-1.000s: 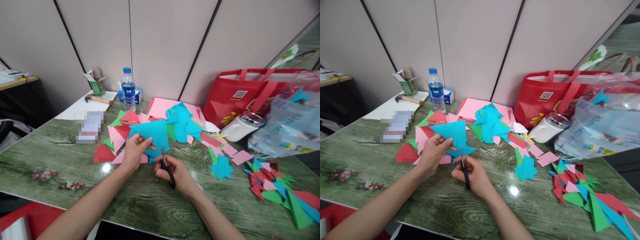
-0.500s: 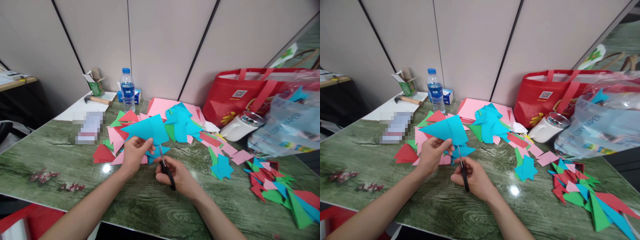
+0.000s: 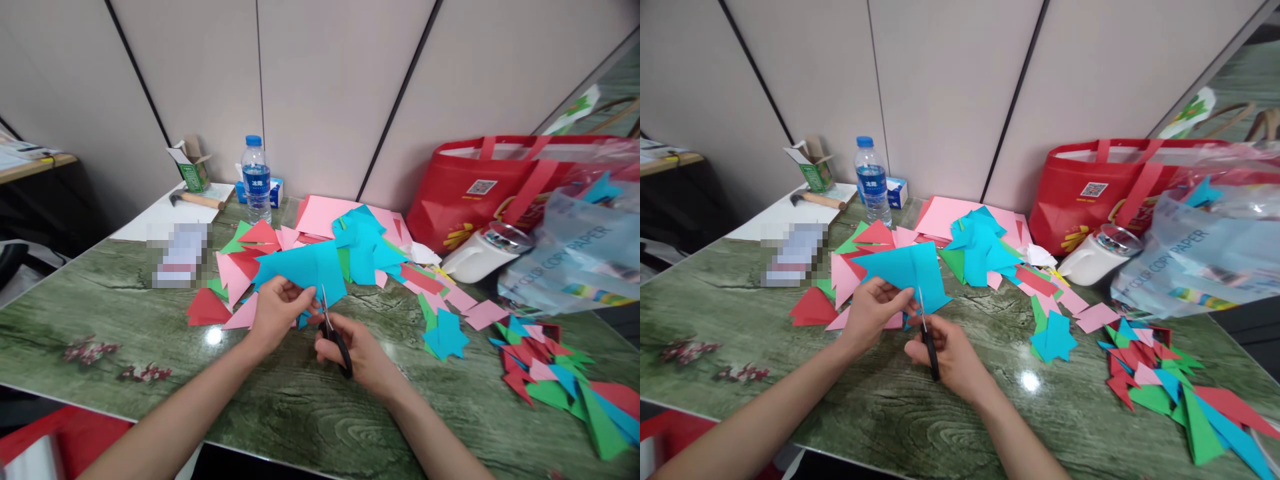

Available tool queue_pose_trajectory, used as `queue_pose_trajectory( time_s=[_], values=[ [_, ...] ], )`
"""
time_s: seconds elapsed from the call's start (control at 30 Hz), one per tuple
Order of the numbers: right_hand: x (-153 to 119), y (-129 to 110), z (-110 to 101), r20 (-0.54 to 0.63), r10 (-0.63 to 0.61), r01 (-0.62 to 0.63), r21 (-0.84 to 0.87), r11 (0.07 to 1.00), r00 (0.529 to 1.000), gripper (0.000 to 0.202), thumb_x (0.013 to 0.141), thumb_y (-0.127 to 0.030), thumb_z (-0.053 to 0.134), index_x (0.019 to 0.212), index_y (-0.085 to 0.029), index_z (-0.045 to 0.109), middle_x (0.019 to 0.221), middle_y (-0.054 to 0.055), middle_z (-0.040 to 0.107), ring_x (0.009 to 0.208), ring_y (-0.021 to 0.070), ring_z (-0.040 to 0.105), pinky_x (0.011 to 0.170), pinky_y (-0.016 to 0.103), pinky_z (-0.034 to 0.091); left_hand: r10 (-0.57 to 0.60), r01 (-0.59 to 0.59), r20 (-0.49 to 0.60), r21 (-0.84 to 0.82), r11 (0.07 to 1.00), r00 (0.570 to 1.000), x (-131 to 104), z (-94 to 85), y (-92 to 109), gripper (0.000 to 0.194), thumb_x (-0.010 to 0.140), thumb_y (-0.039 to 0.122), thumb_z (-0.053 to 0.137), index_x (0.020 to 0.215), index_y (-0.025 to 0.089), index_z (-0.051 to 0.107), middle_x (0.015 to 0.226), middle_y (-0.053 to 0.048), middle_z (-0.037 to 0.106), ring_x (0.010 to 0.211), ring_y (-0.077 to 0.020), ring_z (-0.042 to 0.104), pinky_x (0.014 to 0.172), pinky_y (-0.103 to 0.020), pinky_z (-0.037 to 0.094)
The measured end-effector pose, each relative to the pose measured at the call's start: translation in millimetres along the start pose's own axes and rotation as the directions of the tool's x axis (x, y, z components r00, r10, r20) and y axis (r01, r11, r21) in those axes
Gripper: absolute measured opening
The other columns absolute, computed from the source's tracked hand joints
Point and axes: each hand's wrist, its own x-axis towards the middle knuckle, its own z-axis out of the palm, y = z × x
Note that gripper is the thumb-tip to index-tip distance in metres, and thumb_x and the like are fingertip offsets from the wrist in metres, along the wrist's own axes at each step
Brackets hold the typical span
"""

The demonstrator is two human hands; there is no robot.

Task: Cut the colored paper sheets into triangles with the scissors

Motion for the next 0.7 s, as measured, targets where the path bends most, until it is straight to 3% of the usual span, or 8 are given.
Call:
queue_pose_trajectory(
  time_s=[0.7],
  values=[
    [0.3, 3.9, -0.7, -0.013, -0.008, 0.008, 0.018, 1.0, 1.0, 0.047, 0.062, -0.051, 0.072, 0.089, -0.016, 0.058, 0.063, -0.004, 0.049, 0.054, 0.0087, 0.039, 0.05, 0.022, 0.031, 0.003, -0.003, -0.003, -0.01, 1.0, 1.0, -1.5, 1.8, 1.9, 0.017, 0.069, 0.026, 0.068, 0.069, 0.014, 0.056, 0.061, -0.004, 0.069, 0.055, -0.0183, 0.067, 0.053, -0.028, 0.054]
  ],
)
